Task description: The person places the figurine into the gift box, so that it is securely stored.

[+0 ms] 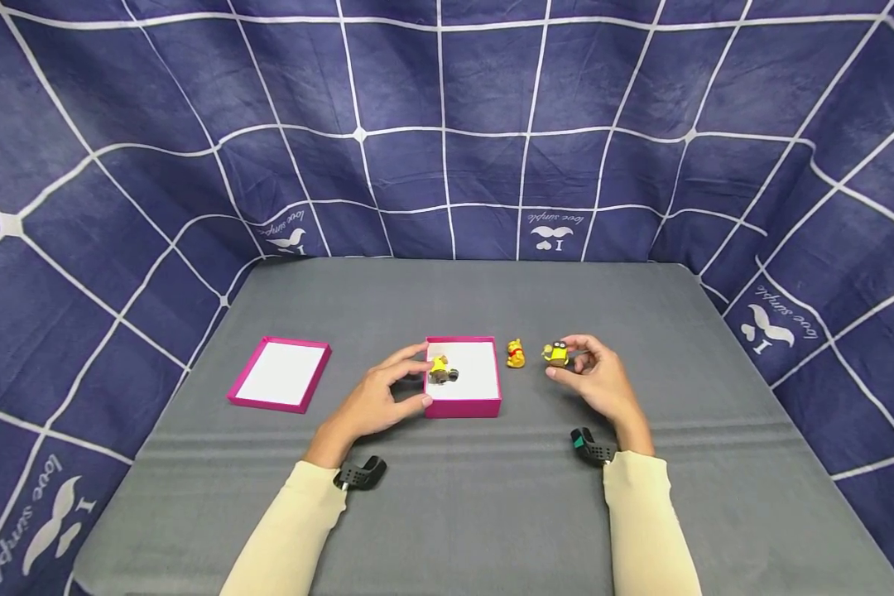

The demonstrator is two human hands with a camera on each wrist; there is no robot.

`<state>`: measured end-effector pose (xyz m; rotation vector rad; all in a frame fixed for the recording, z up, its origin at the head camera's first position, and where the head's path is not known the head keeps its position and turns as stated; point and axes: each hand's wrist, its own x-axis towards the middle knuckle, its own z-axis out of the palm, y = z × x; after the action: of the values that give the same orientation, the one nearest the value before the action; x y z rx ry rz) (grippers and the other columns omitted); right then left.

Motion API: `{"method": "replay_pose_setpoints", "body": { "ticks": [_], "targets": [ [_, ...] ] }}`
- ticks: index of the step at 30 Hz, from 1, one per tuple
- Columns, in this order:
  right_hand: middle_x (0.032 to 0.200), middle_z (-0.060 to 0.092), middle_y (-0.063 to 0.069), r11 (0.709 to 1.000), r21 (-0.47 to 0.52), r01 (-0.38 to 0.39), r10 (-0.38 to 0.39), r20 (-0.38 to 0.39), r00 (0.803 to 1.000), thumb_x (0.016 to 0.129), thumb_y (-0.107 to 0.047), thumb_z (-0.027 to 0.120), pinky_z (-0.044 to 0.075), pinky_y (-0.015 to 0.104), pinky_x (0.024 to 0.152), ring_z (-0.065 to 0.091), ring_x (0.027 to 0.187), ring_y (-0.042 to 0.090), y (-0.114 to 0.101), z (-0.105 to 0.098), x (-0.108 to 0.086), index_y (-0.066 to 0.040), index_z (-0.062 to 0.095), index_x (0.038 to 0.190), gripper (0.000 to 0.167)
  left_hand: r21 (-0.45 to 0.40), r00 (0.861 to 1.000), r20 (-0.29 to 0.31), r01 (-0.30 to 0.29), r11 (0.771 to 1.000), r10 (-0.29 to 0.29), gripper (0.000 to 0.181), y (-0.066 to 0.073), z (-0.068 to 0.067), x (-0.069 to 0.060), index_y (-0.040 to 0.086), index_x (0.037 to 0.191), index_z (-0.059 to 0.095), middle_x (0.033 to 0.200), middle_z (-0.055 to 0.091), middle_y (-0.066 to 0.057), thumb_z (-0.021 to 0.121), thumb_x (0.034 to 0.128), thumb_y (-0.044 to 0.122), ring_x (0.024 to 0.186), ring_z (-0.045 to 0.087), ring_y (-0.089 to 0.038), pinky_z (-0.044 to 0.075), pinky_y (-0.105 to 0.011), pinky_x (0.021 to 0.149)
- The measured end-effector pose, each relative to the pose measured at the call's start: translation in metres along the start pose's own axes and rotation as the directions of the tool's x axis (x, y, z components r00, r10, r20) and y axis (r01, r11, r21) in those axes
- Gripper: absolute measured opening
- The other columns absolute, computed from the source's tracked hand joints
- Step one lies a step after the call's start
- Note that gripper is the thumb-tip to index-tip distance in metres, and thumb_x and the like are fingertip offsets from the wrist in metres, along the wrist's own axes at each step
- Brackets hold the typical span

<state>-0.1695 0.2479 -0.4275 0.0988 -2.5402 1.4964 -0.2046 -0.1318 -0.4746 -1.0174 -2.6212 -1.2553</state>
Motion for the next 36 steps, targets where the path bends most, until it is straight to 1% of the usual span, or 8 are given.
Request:
{"method": "replay_pose_setpoints", "body": {
  "ticks": [3,9,12,18,22,27,31,36],
  "targets": [
    [0.096,0.059,0.023,1.000,0.011,0.013,-0.013,-0.010,1.000,0.077,-0.010,0.087,0.040,0.020,0.051,0.049,0.068,0.012,0.005,0.003,0.004,-0.002,0.063,0.122,0.051,0.004,1.000,-0.002,-0.002,1.000,0.002,0.057,0.000,-0.001,-0.001,0.024,0.138,0.061,0.160,0.039,0.009,0.074,0.0880,0.048,0.144,0.043,-0.014,0.040,-0.050,0.114],
    [0.107,0.059,0.017,1.000,0.013,0.019,-0.018,-0.035,0.999,0.076,-0.016,0.089,0.042,0.019,0.054,0.050,0.073,0.010,0.026,0.007,0.012,-0.012,0.064,0.122,0.052,-0.003,1.000,0.002,-0.015,1.000,0.015,0.058,-0.002,0.001,-0.001,0.023,0.138,0.061,0.160,0.038,0.009,0.072,0.0888,0.051,0.143,0.044,-0.016,0.040,-0.050,0.113],
    [0.108,0.059,0.016,0.999,0.023,0.032,-0.031,-0.042,0.999,0.076,-0.017,0.089,0.042,0.020,0.054,0.050,0.073,0.010,0.028,0.007,0.013,-0.013,0.064,0.120,0.051,-0.006,1.000,-0.002,-0.019,1.000,0.019,0.058,-0.002,0.001,-0.001,0.022,0.138,0.061,0.160,0.039,0.009,0.072,0.0887,0.051,0.144,0.043,-0.018,0.040,-0.051,0.113],
    [0.106,0.059,0.012,0.997,0.046,0.062,-0.060,-0.044,0.997,0.075,-0.014,0.089,0.043,0.019,0.055,0.051,0.074,0.009,0.025,0.006,0.018,-0.011,0.065,0.119,0.050,-0.001,1.000,-0.008,-0.013,1.000,0.013,0.057,-0.001,0.001,0.000,0.024,0.137,0.062,0.159,0.040,0.010,0.072,0.0882,0.052,0.145,0.041,-0.010,0.039,-0.047,0.115],
    [0.109,0.059,0.017,0.997,0.039,0.068,-0.067,-0.035,0.997,0.076,-0.011,0.088,0.042,0.018,0.056,0.053,0.077,0.017,0.015,0.006,0.021,-0.008,0.065,0.121,0.050,0.003,1.000,-0.010,-0.007,1.000,0.007,0.056,-0.001,0.000,0.000,0.025,0.136,0.062,0.159,0.040,0.010,0.073,0.0877,0.051,0.145,0.040,-0.009,0.039,-0.045,0.115],
    [0.111,0.059,0.022,0.998,0.017,0.056,-0.056,-0.006,0.998,0.078,-0.010,0.085,0.041,0.019,0.056,0.054,0.082,0.030,-0.017,0.006,0.016,-0.003,0.064,0.123,0.050,0.008,1.000,-0.006,-0.006,1.000,0.006,0.056,0.000,0.000,0.000,0.024,0.137,0.062,0.159,0.040,0.010,0.073,0.0879,0.050,0.145,0.041,-0.010,0.039,-0.046,0.115],
    [0.108,0.059,0.020,0.999,-0.011,0.046,-0.046,0.008,0.999,0.080,-0.011,0.084,0.041,0.021,0.057,0.054,0.083,0.029,-0.035,0.006,0.013,-0.002,0.063,0.123,0.049,0.010,1.000,0.001,0.002,1.000,-0.002,0.056,0.001,0.000,0.000,0.024,0.137,0.062,0.159,0.040,0.010,0.073,0.0881,0.050,0.145,0.040,-0.009,0.039,-0.047,0.115],
    [0.106,0.060,0.018,0.999,-0.010,0.051,-0.051,0.008,0.999,0.079,-0.013,0.085,0.041,0.021,0.057,0.054,0.082,0.029,-0.035,0.009,0.017,-0.005,0.064,0.123,0.049,0.009,1.000,0.001,-0.001,1.000,0.001,0.056,0.001,-0.001,0.000,0.025,0.137,0.062,0.160,0.039,0.010,0.073,0.0883,0.051,0.145,0.040,-0.009,0.039,-0.046,0.115]
  ]
}}
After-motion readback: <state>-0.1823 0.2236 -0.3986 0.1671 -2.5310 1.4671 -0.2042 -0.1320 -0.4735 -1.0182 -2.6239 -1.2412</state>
